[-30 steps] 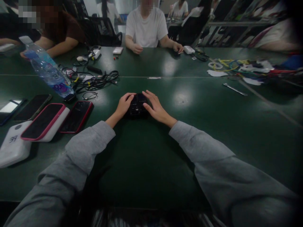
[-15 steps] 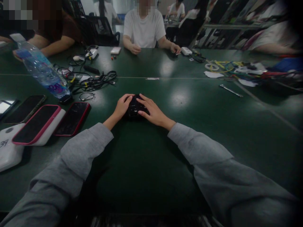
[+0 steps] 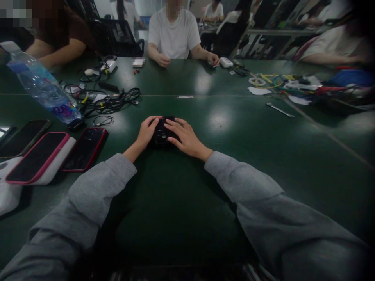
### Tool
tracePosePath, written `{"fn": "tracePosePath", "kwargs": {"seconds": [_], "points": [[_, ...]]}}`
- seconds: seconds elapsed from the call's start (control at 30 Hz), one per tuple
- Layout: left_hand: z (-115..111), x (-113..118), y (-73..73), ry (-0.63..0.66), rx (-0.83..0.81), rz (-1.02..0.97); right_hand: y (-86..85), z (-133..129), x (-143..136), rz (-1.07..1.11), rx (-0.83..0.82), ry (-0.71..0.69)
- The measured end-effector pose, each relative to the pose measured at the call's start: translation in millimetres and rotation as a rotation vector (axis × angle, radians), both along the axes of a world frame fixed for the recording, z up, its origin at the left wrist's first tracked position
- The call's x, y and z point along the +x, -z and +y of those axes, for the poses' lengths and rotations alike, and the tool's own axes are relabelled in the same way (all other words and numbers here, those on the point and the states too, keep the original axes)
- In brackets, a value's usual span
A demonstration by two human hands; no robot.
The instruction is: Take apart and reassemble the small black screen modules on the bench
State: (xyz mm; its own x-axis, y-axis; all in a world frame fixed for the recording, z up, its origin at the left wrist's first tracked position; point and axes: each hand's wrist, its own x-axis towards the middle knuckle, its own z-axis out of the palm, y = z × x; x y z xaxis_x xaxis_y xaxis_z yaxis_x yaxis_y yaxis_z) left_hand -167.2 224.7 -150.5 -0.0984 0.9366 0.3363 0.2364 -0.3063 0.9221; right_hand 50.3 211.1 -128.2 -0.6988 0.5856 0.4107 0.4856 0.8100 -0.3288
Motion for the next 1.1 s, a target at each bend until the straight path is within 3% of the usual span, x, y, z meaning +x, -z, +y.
{"fn": "tracePosePath", "kwargs": {"seconds": [0.5,0.93,1.1], "points": [[0.4,-1.7,1.4,-0.011,-0.028,-0.033,-0.3,1.8,0.5,0.063,0.007,-0.064],[-1.3,2.2,-3.1,0.047,-0.06,0.009,5.5,2.1,8.5,0.049,0.03,0.084],[0.0,1.2,-1.5,0.054,-0.057,0.007,6.7,-0.2,5.4,0.072,-0.033,0.065]]}}
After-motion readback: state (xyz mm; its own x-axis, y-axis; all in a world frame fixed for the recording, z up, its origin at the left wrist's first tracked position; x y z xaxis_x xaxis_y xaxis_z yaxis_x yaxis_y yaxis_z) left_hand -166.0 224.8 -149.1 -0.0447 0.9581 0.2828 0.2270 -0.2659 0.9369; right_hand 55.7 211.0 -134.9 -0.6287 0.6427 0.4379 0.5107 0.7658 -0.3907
